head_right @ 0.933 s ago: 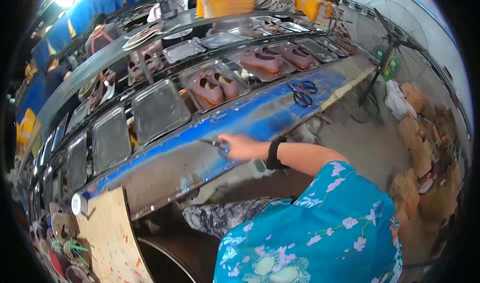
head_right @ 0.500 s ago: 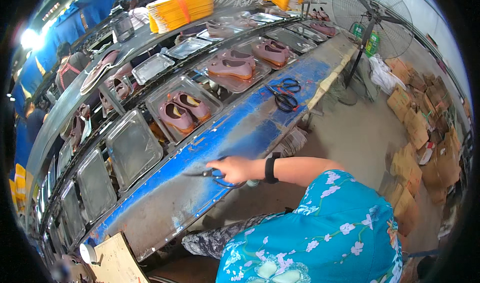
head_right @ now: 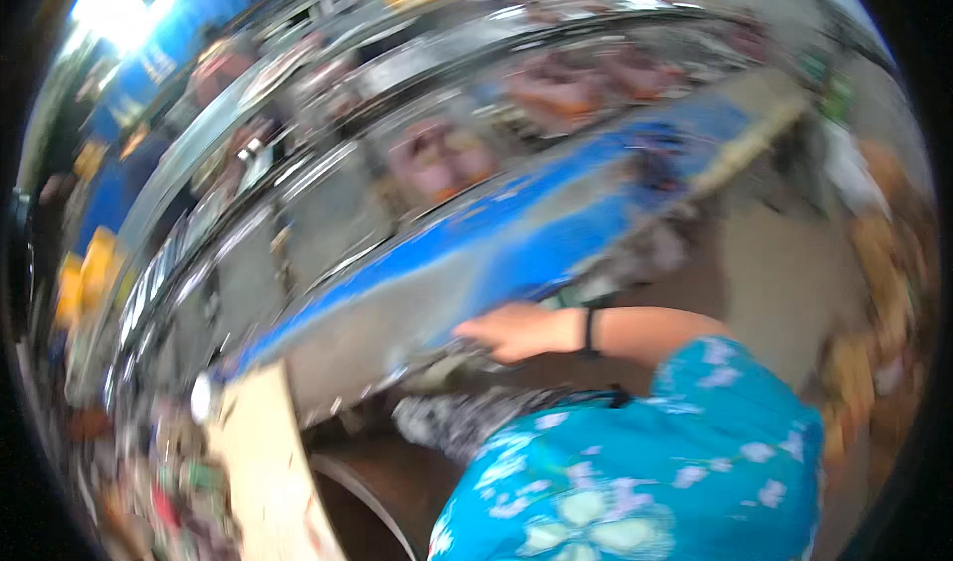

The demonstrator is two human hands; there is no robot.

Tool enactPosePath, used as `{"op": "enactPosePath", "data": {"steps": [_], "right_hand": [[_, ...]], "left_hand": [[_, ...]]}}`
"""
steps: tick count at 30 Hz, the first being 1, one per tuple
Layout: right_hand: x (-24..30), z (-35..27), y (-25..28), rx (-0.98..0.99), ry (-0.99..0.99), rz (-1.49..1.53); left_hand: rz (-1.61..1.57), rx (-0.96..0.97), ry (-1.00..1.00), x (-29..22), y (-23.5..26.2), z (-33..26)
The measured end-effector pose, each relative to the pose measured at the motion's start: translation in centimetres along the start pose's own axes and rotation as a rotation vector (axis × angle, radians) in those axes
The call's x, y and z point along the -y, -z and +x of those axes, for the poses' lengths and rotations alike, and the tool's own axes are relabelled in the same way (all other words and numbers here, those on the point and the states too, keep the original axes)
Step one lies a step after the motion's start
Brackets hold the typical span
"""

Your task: Trimming excess thread and material from finished shoes using snips at a factory station.

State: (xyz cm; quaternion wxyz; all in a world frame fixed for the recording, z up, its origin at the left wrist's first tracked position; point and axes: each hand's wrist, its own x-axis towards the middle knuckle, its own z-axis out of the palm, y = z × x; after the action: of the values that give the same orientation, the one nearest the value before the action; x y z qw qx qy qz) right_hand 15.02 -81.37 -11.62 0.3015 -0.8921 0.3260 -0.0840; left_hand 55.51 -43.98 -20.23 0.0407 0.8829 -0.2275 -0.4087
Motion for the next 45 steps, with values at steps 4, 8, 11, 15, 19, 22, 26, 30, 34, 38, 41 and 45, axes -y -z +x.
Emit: {"op": "enactPosePath", "data": {"steps": [4, 8, 11, 15, 19, 22, 26, 30, 34, 38, 41, 45], "right_hand": [[-1.1, -2.8, -0.2, -0.109, -0.042, -0.065], [1.4, -0.4, -1.5, 0.012, -0.023, -0.076], [1.4, 0.3, -2.3, -0.01, 0.028, -0.067], [1.7, 1.0, -2.5, 0.039, 0.051, -0.059], [0.6, 0.6, -2.5, 0.04, 0.06, -0.084], [0.0, 0.5, -2.9, 0.026, 0.033, -0.092], [-0.3, 0.6, -3.1, 0.039, 0.074, -0.039], [-0.4, 0.3, -2.4, 0.007, 0.03, -0.013], [-2.2, 2.4, -0.6, -0.113, -0.061, 0.003], [-4.9, 6.2, 5.4, -0.441, -0.147, -0.125], [-8.0, 9.0, 9.4, -0.79, -0.12, -0.321], [-9.1, 13.1, 13.0, -0.847, -0.324, -0.33]], "left_hand": [[-0.176, -0.231, 0.039, 2.3, -2.2, 1.8], [-0.202, -0.405, 0.118, 7.2, -4.1, 1.1], [-0.235, -0.386, 0.186, 6.0, -3.8, 0.4], [-0.243, -0.424, 0.186, 5.8, -3.9, 0.3], [-0.123, -0.469, 0.086, 4.1, -3.3, 0.5], [-0.129, -0.47, 0.052, 5.7, -4.0, 2.0], [-0.203, -0.428, -0.055, 2.4, -2.9, -1.9], [-0.24, -0.425, -0.076, 4.6, -4.0, 0.0], [-0.095, -0.47, -0.154, 5.4, -4.0, -0.7], [-0.21, -0.411, -0.046, 8.1, -4.4, 1.3], [-0.05, -0.601, -0.187, 6.3, -3.8, -1.3], [-0.086, -0.527, 0.039, 0.8, -0.8, -3.4]]}}
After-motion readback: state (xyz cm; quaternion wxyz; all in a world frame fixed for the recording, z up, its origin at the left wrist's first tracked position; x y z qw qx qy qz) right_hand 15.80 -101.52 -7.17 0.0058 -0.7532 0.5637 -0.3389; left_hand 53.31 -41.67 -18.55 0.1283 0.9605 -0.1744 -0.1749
